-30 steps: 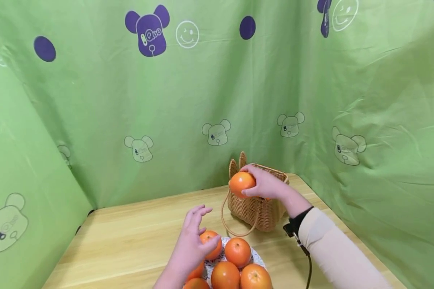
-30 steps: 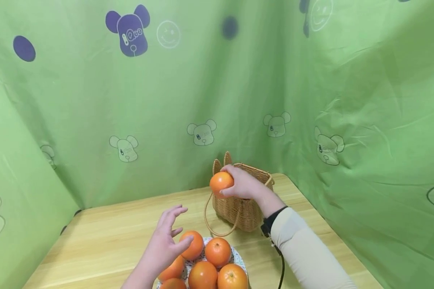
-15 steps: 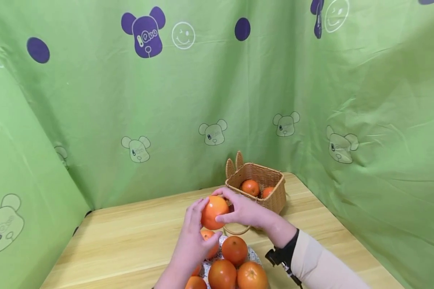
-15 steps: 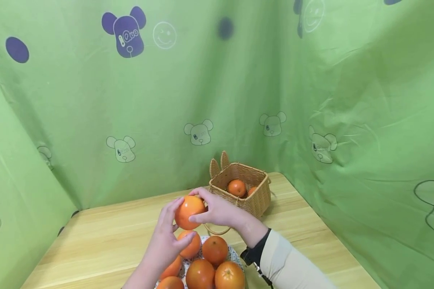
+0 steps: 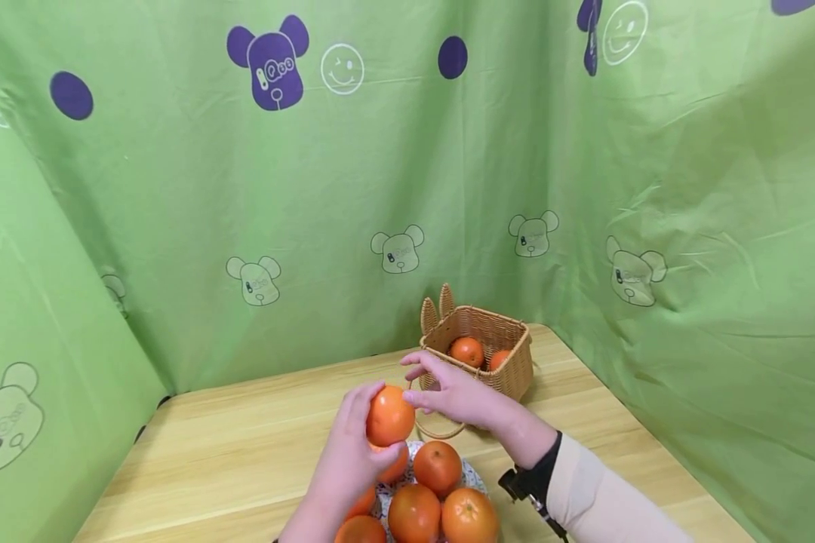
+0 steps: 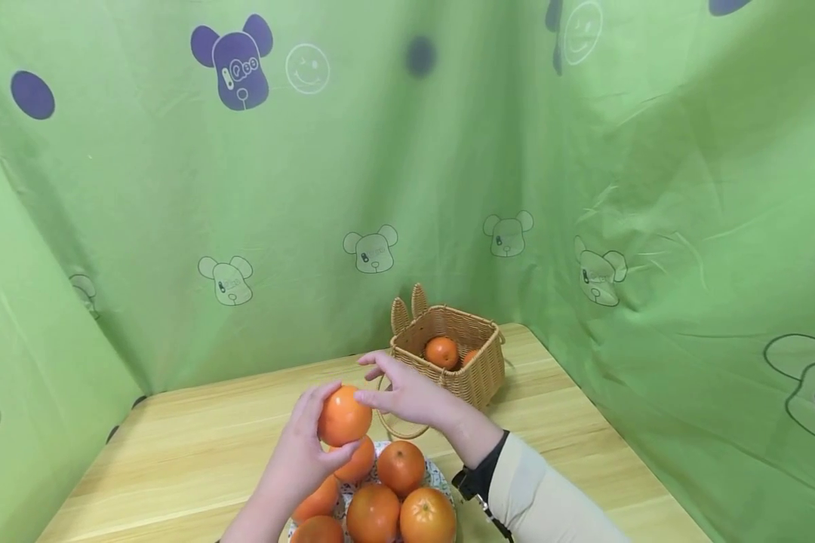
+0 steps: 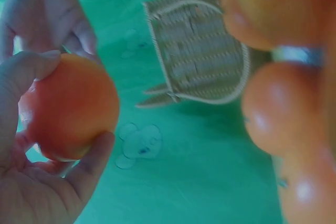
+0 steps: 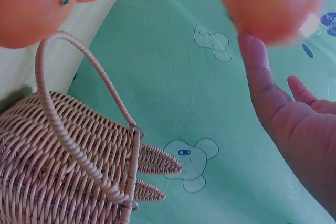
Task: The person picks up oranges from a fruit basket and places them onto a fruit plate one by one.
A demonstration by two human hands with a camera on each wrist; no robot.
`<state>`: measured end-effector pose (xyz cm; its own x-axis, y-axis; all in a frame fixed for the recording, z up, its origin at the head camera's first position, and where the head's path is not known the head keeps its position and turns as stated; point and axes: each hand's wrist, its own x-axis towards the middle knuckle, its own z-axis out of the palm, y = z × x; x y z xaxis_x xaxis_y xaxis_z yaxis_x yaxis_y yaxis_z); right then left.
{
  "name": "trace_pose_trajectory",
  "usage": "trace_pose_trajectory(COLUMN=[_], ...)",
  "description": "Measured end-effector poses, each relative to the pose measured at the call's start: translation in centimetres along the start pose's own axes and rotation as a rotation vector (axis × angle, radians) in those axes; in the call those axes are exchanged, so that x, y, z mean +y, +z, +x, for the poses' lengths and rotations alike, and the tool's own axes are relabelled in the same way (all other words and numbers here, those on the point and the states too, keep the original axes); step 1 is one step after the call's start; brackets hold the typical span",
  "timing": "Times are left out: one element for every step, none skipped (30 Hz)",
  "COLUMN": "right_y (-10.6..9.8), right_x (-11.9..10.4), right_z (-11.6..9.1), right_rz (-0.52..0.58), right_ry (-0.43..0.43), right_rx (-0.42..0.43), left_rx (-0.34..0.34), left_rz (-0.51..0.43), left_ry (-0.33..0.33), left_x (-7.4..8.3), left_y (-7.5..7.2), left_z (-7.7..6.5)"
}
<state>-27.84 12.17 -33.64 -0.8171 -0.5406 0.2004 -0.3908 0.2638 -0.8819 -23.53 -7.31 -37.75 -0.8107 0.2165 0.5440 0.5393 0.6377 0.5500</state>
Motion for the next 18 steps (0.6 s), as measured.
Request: trace_pose_trajectory(right_y=[-0.1,-0.3,-0.4,-0.5,-0.6,-0.7,-0.8,-0.8,-0.9,-0.9,-0.9,-0.9,-0.9,-0.9,-0.9,-0.9,-1.0,-1.0], right_x=[0.0,0.0,0.0,0.0,-0.1,-0.1,-0.1,-0.1,0.0,0.0,0.0,0.0,-0.4,-0.4,-0.7,-1.0,-1.2,-1.3], right_z=[0.0,-0.1,-0.1,-0.2,-0.2,-0.3,-0.3,-0.3,-0.3,-0.4,-0.4,-0.4,-0.6,-0.7,-0.8,-0.9,-1.0,-1.0], right_rz=[-0.005,0.0,0.012,0.011,0.007,0.005,0.004,0.011,0.01,0.007,0.007,0.009,0.011,0.015,0.01,0.01,0.01,0.011], right_ry=[0.004,0.009,0.014,0.021,0.023,0.022,0.021,0.016,0.014,0.012,0.008,0.006,0.006,0.001,0.004,0.003,0.003,0.004], right_rx=[0.019,0.033,0.045,0.056,0.064,0.067,0.07,0.07,0.072,0.076,0.079,0.083,0.086,0.087,0.089,0.089,0.088,0.086], left_rx=[-0.032,-0.065,-0.101,-0.136,-0.17,-0.204,-0.233,-0.263,-0.29,-0.314,-0.338,-0.357,-0.372,-0.383,-0.387,-0.393,-0.398,-0.399], left_rz=[0.02,0.04,0.06,0.081,0.099,0.109,0.117,0.123,0.122,0.121,0.119,0.121,0.126,0.128,0.13,0.134,0.138,0.14], left_ry=[-0.027,-0.045,-0.06,-0.069,-0.075,-0.081,-0.087,-0.097,-0.103,-0.116,-0.126,-0.129,-0.131,-0.13,-0.123,-0.122,-0.118,-0.116], left_x=[-0.3,-0.6,-1.0,-1.3,-1.6,-1.8,-2.0,-2.2,-2.4,-2.5,-2.6,-2.7,-2.9,-3.0,-3.1,-3.2,-3.2,-3.2], left_y=[0.0,0.0,0.1,0.2,0.2,0.3,0.4,0.4,0.5,0.6,0.7,0.8,0.9,1.0,1.1,1.1,1.1,1.1], left_z=[-0.1,-0.2,-0.4,-0.5,-0.7,-0.9,-1.0,-1.1,-1.2,-1.4,-1.4,-1.5,-1.6,-1.7,-1.8,-1.9,-1.9,-2.0])
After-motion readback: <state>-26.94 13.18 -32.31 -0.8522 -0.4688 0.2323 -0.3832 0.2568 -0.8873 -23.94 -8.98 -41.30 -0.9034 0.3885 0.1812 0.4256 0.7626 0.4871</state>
